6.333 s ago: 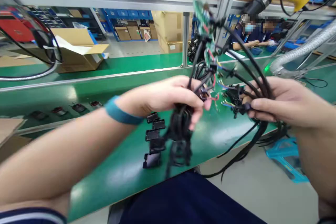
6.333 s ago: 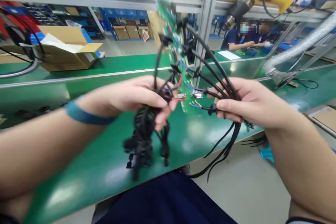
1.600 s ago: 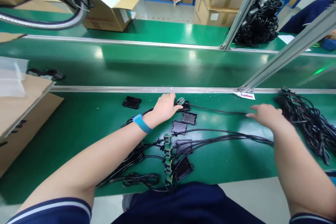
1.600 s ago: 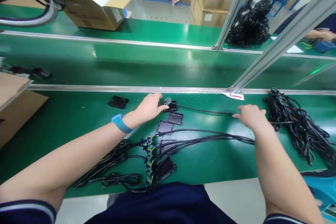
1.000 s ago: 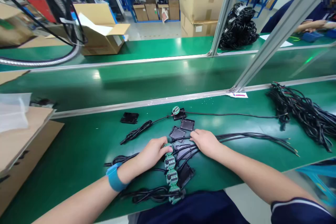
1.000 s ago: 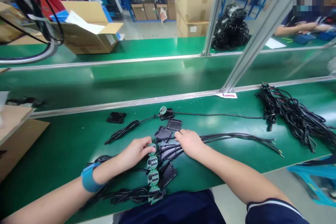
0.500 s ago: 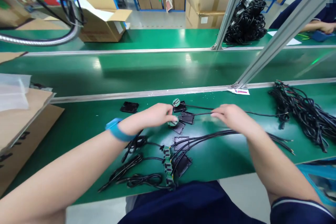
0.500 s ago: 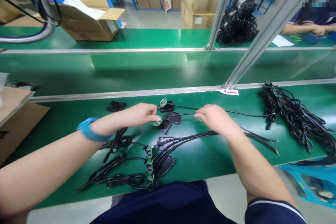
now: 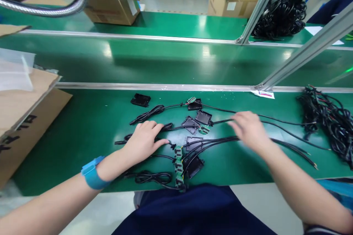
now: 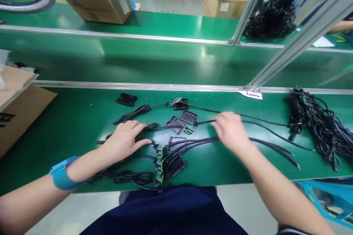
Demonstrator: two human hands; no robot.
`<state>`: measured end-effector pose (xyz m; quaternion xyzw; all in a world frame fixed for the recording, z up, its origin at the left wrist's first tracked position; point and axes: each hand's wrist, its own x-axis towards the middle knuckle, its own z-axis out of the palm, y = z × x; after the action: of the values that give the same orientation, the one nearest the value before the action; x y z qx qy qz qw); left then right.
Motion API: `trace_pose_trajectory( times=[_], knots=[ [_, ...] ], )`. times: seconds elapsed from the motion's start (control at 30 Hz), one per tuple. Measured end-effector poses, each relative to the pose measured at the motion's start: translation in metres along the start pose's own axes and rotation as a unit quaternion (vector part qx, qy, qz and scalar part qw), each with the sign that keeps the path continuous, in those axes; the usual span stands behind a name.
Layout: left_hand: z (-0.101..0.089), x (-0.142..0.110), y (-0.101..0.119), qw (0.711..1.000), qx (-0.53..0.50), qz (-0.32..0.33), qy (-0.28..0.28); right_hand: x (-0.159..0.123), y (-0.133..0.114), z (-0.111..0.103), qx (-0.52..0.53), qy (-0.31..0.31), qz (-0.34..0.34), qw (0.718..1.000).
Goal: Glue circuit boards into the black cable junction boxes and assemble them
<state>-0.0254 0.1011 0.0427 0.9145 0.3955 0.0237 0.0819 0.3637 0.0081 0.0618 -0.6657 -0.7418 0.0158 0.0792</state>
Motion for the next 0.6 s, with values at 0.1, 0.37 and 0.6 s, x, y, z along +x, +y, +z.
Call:
trace_pose_trajectory(
  times=[0.1, 0.37, 0.6],
  knots=[
    [0.005, -0.001, -0.007, 0.999, -0.049, 0.005, -0.018, 0.009, -0.060, 0.020, 0.085, -0.025, -0.111, 0.990],
    [-0.040, 0.035, 0.004, 0.996, 0.031, 0.055, 0.068, 0.039, -0.065, 0.026, 0.277, -0.022, -0.025, 0.960],
    [-0.027, 0.064, -0.003, 0.990, 0.026, 0.062, 0.126, 0.080, -0.061, 0.035, 0.196, 0.018, 0.030, 0.980]
  ],
)
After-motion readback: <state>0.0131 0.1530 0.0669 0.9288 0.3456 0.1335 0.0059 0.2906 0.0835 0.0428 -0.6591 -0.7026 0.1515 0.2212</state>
